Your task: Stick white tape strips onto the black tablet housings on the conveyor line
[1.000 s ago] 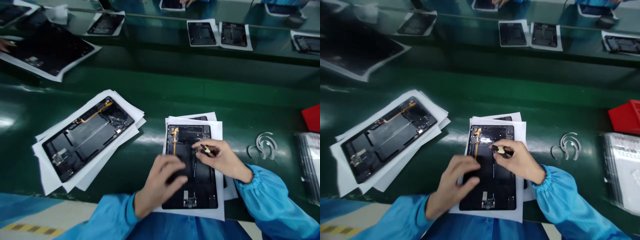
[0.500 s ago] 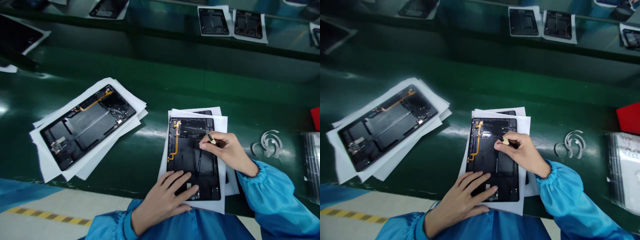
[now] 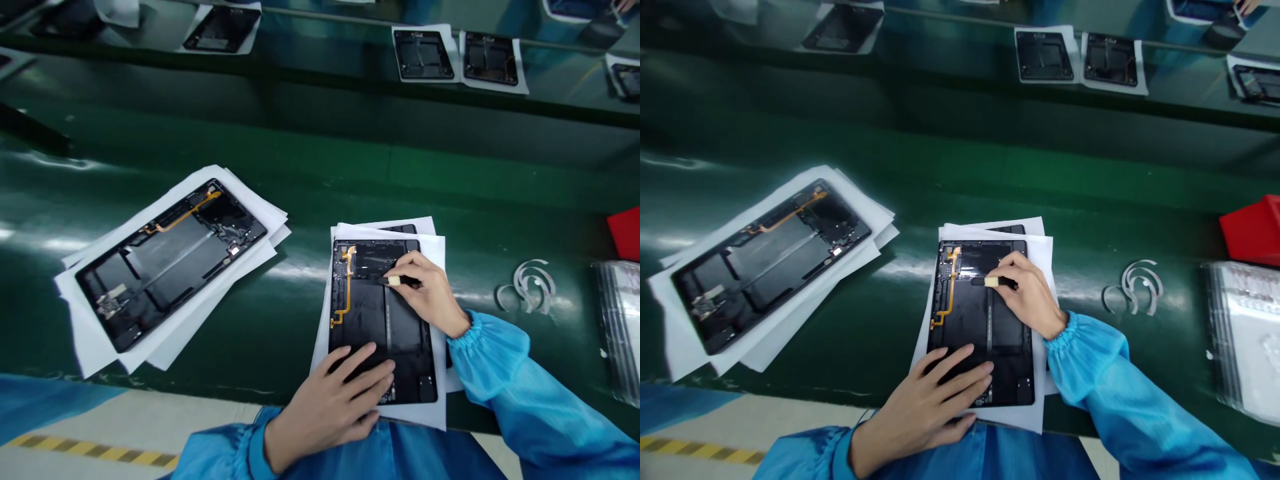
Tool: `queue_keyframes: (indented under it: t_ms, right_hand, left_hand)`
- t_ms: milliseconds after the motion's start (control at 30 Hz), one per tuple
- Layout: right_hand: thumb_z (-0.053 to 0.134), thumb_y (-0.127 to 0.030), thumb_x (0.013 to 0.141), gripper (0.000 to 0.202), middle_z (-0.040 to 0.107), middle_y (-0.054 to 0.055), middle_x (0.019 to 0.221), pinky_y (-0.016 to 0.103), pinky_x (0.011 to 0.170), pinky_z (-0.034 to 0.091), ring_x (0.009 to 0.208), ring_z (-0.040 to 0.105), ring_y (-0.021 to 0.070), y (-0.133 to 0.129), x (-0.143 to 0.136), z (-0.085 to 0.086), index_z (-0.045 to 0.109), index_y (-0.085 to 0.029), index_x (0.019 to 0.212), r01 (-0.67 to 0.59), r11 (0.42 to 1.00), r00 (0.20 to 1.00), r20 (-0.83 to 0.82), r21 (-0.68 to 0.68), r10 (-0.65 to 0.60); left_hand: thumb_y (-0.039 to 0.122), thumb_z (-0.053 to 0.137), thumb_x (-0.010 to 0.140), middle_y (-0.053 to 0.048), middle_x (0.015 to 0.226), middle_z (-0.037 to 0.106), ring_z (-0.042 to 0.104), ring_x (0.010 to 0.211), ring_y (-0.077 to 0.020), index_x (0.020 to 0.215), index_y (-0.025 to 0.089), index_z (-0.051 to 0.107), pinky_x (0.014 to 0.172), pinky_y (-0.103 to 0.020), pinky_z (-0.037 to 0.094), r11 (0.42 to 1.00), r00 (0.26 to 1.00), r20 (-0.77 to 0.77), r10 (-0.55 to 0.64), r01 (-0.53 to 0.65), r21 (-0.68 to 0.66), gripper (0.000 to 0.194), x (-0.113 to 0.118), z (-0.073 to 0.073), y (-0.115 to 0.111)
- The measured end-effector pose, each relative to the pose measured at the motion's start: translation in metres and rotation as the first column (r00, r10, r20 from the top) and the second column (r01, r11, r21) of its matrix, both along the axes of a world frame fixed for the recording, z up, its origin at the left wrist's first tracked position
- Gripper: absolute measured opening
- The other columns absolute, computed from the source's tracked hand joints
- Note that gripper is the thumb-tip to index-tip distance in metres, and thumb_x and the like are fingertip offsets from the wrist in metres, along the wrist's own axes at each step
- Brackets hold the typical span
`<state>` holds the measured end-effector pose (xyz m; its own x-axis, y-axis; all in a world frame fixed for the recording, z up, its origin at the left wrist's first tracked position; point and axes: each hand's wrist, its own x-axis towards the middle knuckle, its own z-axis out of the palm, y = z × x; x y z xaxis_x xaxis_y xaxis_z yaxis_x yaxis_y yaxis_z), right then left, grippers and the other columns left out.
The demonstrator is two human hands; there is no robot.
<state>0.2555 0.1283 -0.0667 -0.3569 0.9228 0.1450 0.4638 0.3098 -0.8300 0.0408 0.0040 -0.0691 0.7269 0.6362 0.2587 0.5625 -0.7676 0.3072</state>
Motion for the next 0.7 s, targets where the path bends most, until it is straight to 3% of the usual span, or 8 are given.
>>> queue_keyframes:
  t_ms: [167, 433, 700]
  right_hand:
    - [0.054, -0.001, 0.078, 0.032, 0.060, 0.005, 0.095, 0.029, 0.070, 0.052, 0.085, 0.062, 0.0174, -0.0014, -0.0002, 0.0030, 0.071, -0.022, 0.095, -0.008, 1.000, 1.000, 0.027, 0.007, 0.008]
    - [0.052, 0.000, 0.076, 0.034, 0.060, 0.005, 0.094, 0.030, 0.072, 0.053, 0.087, 0.063, 0.0180, -0.0022, -0.0005, 0.0024, 0.071, -0.021, 0.094, 0.004, 1.000, 1.000, 0.019, -0.009, -0.004]
    - [0.051, 0.000, 0.075, 0.034, 0.061, 0.004, 0.092, 0.028, 0.067, 0.054, 0.082, 0.063, 0.0169, -0.0036, -0.0025, -0.0006, 0.071, -0.021, 0.092, 0.030, 0.999, 0.999, 0.019, 0.016, -0.030]
  left_hand:
    - [0.043, 0.056, 0.091, 0.004, 0.132, 0.063, 0.050, 0.124, -0.0180, 0.116, 0.026, 0.067, 0.113, -0.033, 0.023, 1.000, 1.000, -0.029, -0.008, 0.008, -0.002, 0.032, -0.0010, -0.0012, -0.0011]
    - [0.043, 0.055, 0.093, 0.005, 0.139, 0.058, 0.044, 0.131, -0.0214, 0.119, 0.025, 0.066, 0.120, -0.038, 0.009, 0.998, 0.998, -0.042, -0.041, 0.038, -0.055, 0.034, -0.0026, 0.0002, -0.0010]
    - [0.043, 0.053, 0.094, 0.006, 0.135, 0.060, 0.049, 0.127, -0.0182, 0.115, 0.025, 0.067, 0.121, -0.037, 0.013, 0.997, 0.999, -0.033, -0.015, 0.013, -0.070, 0.031, 0.0002, 0.0045, 0.0013]
